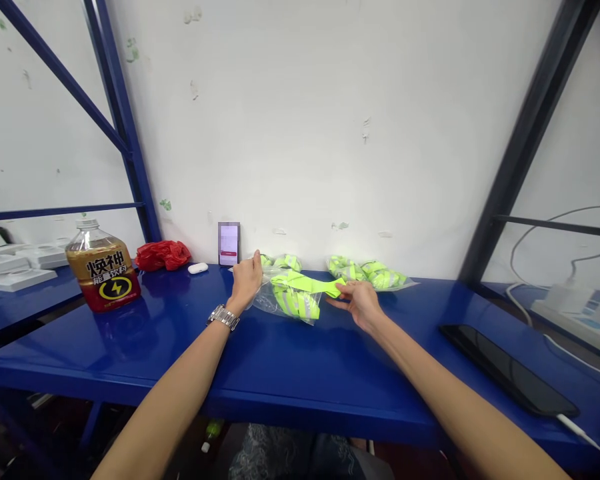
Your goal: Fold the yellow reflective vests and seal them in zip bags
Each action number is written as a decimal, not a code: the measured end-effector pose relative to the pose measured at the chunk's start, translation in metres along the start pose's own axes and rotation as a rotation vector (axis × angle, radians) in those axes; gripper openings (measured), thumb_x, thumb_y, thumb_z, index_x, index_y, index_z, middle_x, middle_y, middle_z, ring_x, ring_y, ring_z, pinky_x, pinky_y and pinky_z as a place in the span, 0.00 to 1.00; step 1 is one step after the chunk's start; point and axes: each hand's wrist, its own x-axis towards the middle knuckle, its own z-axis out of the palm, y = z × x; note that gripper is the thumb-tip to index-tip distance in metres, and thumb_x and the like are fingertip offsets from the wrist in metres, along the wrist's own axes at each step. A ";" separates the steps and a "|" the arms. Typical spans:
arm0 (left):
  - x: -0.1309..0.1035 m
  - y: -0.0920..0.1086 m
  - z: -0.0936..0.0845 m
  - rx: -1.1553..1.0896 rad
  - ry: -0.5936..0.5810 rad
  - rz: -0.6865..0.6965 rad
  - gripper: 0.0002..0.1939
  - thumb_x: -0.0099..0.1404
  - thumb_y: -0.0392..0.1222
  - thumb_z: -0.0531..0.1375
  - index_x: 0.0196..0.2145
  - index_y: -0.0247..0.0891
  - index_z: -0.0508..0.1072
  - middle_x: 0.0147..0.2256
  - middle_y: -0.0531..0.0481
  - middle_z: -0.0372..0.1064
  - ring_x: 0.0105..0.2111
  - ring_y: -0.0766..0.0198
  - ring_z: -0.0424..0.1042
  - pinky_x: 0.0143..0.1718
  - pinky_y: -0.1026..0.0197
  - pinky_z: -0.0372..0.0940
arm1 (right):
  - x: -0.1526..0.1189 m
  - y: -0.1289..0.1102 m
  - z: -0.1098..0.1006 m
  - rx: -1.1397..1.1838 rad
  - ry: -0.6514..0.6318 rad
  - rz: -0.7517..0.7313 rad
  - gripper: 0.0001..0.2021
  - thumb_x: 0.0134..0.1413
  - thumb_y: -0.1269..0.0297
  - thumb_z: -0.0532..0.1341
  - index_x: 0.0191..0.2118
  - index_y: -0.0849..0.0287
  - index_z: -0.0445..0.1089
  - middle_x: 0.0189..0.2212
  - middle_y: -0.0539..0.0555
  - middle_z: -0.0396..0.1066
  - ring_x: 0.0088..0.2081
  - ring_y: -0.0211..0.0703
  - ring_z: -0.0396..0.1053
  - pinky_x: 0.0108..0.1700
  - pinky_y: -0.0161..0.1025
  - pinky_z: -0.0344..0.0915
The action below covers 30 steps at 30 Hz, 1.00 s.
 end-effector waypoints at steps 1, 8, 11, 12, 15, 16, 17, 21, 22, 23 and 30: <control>0.000 -0.001 0.001 0.017 -0.008 -0.001 0.36 0.71 0.53 0.36 0.23 0.33 0.74 0.23 0.38 0.72 0.28 0.54 0.71 0.35 0.58 0.57 | 0.000 0.000 0.000 0.007 0.012 -0.015 0.15 0.38 0.69 0.68 0.21 0.55 0.57 0.14 0.44 0.58 0.20 0.35 0.62 0.36 0.54 0.77; 0.003 -0.012 0.003 0.116 -0.122 -0.059 0.34 0.71 0.53 0.37 0.28 0.31 0.76 0.32 0.32 0.74 0.36 0.48 0.73 0.36 0.57 0.61 | -0.007 -0.004 0.007 -0.002 0.172 0.033 0.11 0.36 0.74 0.63 0.20 0.56 0.59 0.09 0.43 0.56 0.15 0.35 0.62 0.18 0.36 0.70; 0.002 -0.017 0.003 0.130 -0.147 -0.103 0.32 0.71 0.51 0.39 0.31 0.29 0.77 0.34 0.29 0.74 0.38 0.46 0.73 0.38 0.55 0.62 | -0.009 -0.003 0.010 -0.028 0.197 0.042 0.10 0.34 0.74 0.62 0.19 0.57 0.59 0.08 0.43 0.55 0.12 0.34 0.60 0.12 0.31 0.61; 0.002 -0.019 0.003 0.137 -0.154 -0.120 0.32 0.71 0.51 0.39 0.32 0.28 0.77 0.35 0.28 0.74 0.39 0.45 0.73 0.38 0.54 0.63 | -0.010 -0.003 0.011 -0.035 0.201 0.043 0.09 0.33 0.75 0.61 0.18 0.57 0.59 0.07 0.44 0.55 0.12 0.34 0.59 0.11 0.30 0.60; 0.001 -0.025 0.003 0.156 -0.170 -0.156 0.31 0.70 0.51 0.40 0.34 0.28 0.76 0.36 0.27 0.73 0.40 0.44 0.73 0.40 0.53 0.64 | -0.014 -0.002 0.014 -0.066 0.202 0.034 0.09 0.31 0.75 0.60 0.15 0.59 0.58 0.06 0.44 0.54 0.11 0.35 0.59 0.12 0.31 0.60; 0.000 -0.028 0.004 0.161 -0.175 -0.163 0.30 0.70 0.51 0.40 0.35 0.28 0.76 0.37 0.28 0.73 0.40 0.44 0.73 0.41 0.52 0.64 | -0.015 -0.002 0.015 -0.080 0.200 0.029 0.09 0.31 0.75 0.60 0.15 0.59 0.58 0.06 0.44 0.54 0.11 0.35 0.59 0.12 0.31 0.60; 0.000 -0.030 0.005 0.165 -0.179 -0.170 0.30 0.70 0.50 0.40 0.35 0.29 0.76 0.37 0.28 0.73 0.40 0.44 0.73 0.41 0.52 0.64 | -0.016 -0.001 0.016 -0.098 0.195 0.025 0.09 0.31 0.75 0.60 0.14 0.59 0.58 0.06 0.44 0.54 0.11 0.35 0.59 0.13 0.31 0.60; -0.002 -0.036 0.009 0.166 -0.192 -0.190 0.30 0.70 0.50 0.39 0.36 0.29 0.75 0.38 0.28 0.72 0.41 0.45 0.73 0.42 0.52 0.63 | -0.018 0.004 0.012 -0.209 0.152 -0.004 0.11 0.32 0.73 0.59 0.12 0.58 0.56 0.06 0.44 0.52 0.12 0.35 0.59 0.14 0.32 0.59; -0.002 -0.037 0.010 0.158 -0.202 -0.183 0.30 0.70 0.51 0.39 0.36 0.29 0.75 0.38 0.28 0.72 0.42 0.45 0.73 0.42 0.52 0.63 | -0.017 0.005 0.009 -0.264 0.124 -0.009 0.11 0.33 0.73 0.59 0.12 0.58 0.56 0.06 0.45 0.53 0.12 0.36 0.59 0.15 0.33 0.59; -0.001 -0.038 0.011 0.145 -0.221 -0.166 0.30 0.70 0.51 0.39 0.35 0.30 0.75 0.38 0.29 0.72 0.42 0.45 0.72 0.42 0.52 0.63 | -0.016 0.006 0.006 -0.331 0.091 -0.011 0.11 0.34 0.72 0.59 0.12 0.59 0.57 0.07 0.45 0.54 0.12 0.36 0.59 0.15 0.33 0.58; 0.004 -0.030 0.003 -0.055 -0.503 -0.035 0.37 0.67 0.65 0.36 0.23 0.36 0.71 0.22 0.43 0.69 0.26 0.54 0.72 0.29 0.58 0.62 | -0.015 -0.006 -0.004 -0.990 0.086 -0.461 0.15 0.45 0.66 0.58 0.42 0.63 0.68 0.40 0.61 0.72 0.44 0.52 0.69 0.45 0.46 0.65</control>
